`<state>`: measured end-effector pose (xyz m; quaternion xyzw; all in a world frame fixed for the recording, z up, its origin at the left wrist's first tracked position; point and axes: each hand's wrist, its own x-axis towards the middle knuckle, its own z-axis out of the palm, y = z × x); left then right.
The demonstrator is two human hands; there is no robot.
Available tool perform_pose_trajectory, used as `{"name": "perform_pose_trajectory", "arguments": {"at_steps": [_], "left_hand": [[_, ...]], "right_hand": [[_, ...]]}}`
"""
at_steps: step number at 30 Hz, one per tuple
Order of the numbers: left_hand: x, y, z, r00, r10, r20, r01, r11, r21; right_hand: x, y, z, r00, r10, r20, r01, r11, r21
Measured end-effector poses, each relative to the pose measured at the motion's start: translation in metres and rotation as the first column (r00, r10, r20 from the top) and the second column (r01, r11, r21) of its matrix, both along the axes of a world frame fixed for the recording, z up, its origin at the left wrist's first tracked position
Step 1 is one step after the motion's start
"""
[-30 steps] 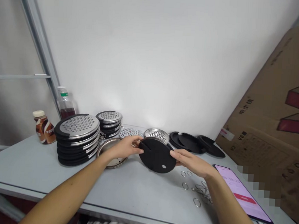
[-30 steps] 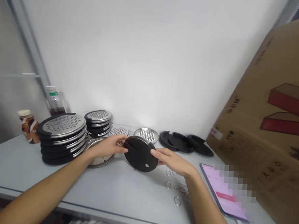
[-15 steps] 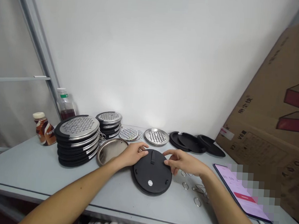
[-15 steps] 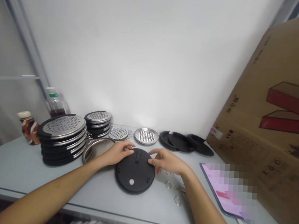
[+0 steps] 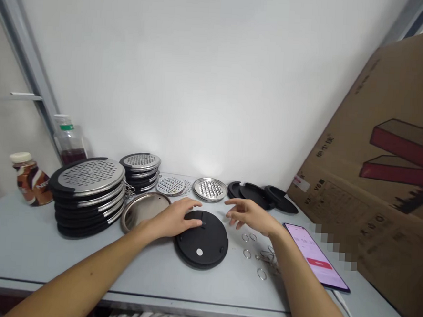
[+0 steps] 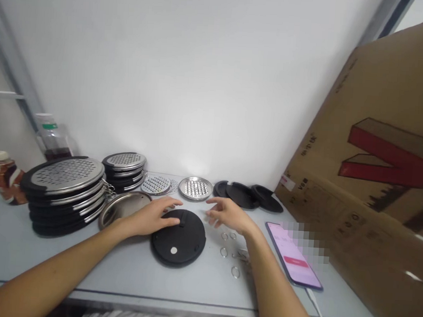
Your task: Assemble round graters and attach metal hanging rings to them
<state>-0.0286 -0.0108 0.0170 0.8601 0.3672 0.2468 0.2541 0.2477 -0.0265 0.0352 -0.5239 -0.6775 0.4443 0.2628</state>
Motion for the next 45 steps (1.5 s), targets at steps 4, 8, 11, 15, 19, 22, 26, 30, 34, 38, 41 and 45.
{"name": "perform_pose_trajectory", "arguments": {"at_steps": [4, 8, 11, 15, 19, 22, 26, 30, 34, 38, 41, 45], "left_hand": [[-0.003, -0.006, 0.005, 0.984, -0.139, -0.116, 0.13, 0.989, -0.075], [-0.001, -0.009, 0.001, 0.978, -0.151, -0.143, 0.139, 0.986, -0.091], [0.001, -0.009, -0.002, 0.98, -0.136, -0.147, 0.131, 0.991, -0.042], [0.009, -0.011, 0.002, 0.987, -0.128, -0.098, 0.136, 0.988, 0.079], [0.036, -0.02, 0.009, 0.97, -0.214, -0.112, 0.235, 0.945, 0.227], [0.069, -0.026, 0.012, 0.931, -0.304, -0.202, 0.347, 0.91, 0.228], [0.116, -0.023, 0.014, 0.894, -0.365, -0.26, 0.395, 0.916, 0.075], [0.145, -0.018, 0.017, 0.851, -0.399, -0.341, 0.374, 0.917, -0.14], [0.153, -0.015, 0.017, 0.84, -0.408, -0.357, 0.354, 0.912, -0.208], [0.153, -0.009, 0.009, 0.847, -0.414, -0.334, 0.337, 0.903, -0.267], [0.152, -0.006, 0.005, 0.847, -0.407, -0.341, 0.325, 0.906, -0.273], [0.15, -0.009, 0.006, 0.87, -0.39, -0.303, 0.319, 0.912, -0.257]], "right_hand": [[0.031, 0.0, 0.007, 0.962, -0.11, 0.249, 0.088, 0.991, 0.099], [0.05, 0.004, 0.002, 0.839, -0.178, 0.514, 0.126, 0.983, 0.134], [0.05, 0.007, 0.0, 0.798, -0.257, 0.545, 0.161, 0.963, 0.218], [0.045, 0.007, 0.002, 0.795, -0.281, 0.537, 0.163, 0.953, 0.257], [0.043, 0.006, 0.002, 0.791, -0.287, 0.541, 0.159, 0.949, 0.271], [0.043, 0.007, 0.001, 0.785, -0.293, 0.546, 0.159, 0.947, 0.279], [0.044, 0.009, -0.001, 0.773, -0.306, 0.555, 0.16, 0.942, 0.296], [0.045, 0.01, -0.003, 0.77, -0.312, 0.556, 0.153, 0.937, 0.314], [0.045, 0.011, -0.004, 0.771, -0.322, 0.549, 0.158, 0.932, 0.325], [0.044, 0.01, -0.002, 0.771, -0.333, 0.543, 0.166, 0.928, 0.333], [0.043, 0.01, -0.002, 0.768, -0.339, 0.543, 0.168, 0.926, 0.339], [0.043, 0.01, -0.003, 0.767, -0.346, 0.541, 0.166, 0.921, 0.353]]}}
